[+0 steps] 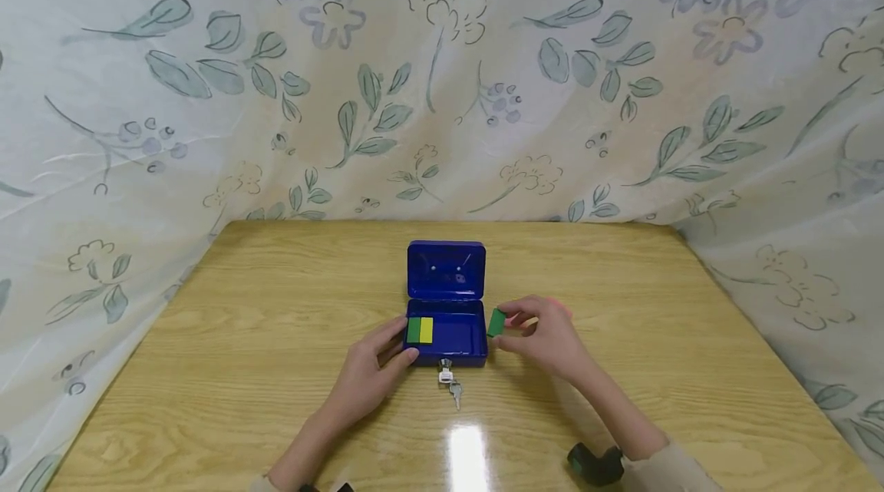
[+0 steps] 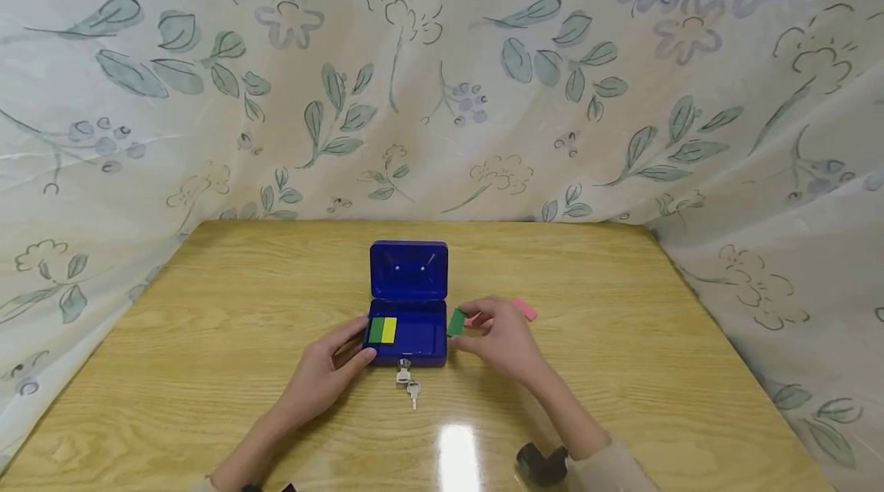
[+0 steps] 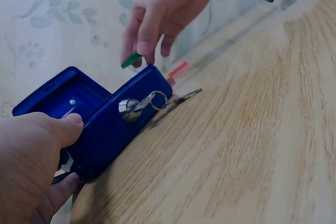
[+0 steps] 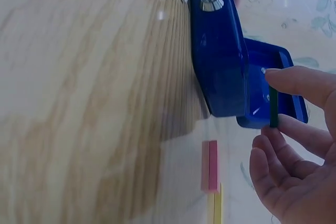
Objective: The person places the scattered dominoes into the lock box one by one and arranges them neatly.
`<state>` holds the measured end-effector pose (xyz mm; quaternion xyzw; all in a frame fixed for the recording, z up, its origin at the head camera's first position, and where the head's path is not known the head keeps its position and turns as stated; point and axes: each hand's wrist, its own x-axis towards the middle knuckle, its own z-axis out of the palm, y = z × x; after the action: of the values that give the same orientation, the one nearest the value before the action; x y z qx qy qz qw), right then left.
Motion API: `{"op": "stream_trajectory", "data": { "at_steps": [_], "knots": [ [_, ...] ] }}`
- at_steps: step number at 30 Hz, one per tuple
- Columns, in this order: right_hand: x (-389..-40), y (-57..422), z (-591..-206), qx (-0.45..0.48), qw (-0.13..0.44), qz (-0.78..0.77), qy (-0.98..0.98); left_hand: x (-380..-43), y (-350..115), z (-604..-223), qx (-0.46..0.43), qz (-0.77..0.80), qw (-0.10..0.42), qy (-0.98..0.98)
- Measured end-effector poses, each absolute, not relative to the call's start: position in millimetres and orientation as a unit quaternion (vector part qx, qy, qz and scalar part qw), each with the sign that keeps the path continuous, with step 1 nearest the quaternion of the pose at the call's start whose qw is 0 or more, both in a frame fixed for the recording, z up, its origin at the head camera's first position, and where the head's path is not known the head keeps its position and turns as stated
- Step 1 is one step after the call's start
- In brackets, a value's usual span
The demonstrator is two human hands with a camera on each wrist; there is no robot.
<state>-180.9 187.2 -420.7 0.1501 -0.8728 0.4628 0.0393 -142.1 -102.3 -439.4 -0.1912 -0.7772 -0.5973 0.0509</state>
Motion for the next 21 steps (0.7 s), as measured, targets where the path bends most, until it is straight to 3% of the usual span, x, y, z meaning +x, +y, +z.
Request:
{"op": "stream_trajectory", "data": {
  "at_steps": [8,21],
  "knots": [
    [-181,179,-416,0.160,0.015,0.473,-0.866,-153,-104,-459,-0.183,-0.595,0.043,-0.782],
    [-188,169,-409,0.168,-0.004,0.460,-0.872,-153,-105,-459,-0.195,-0.594,0.045,-0.779]
  ]
}}
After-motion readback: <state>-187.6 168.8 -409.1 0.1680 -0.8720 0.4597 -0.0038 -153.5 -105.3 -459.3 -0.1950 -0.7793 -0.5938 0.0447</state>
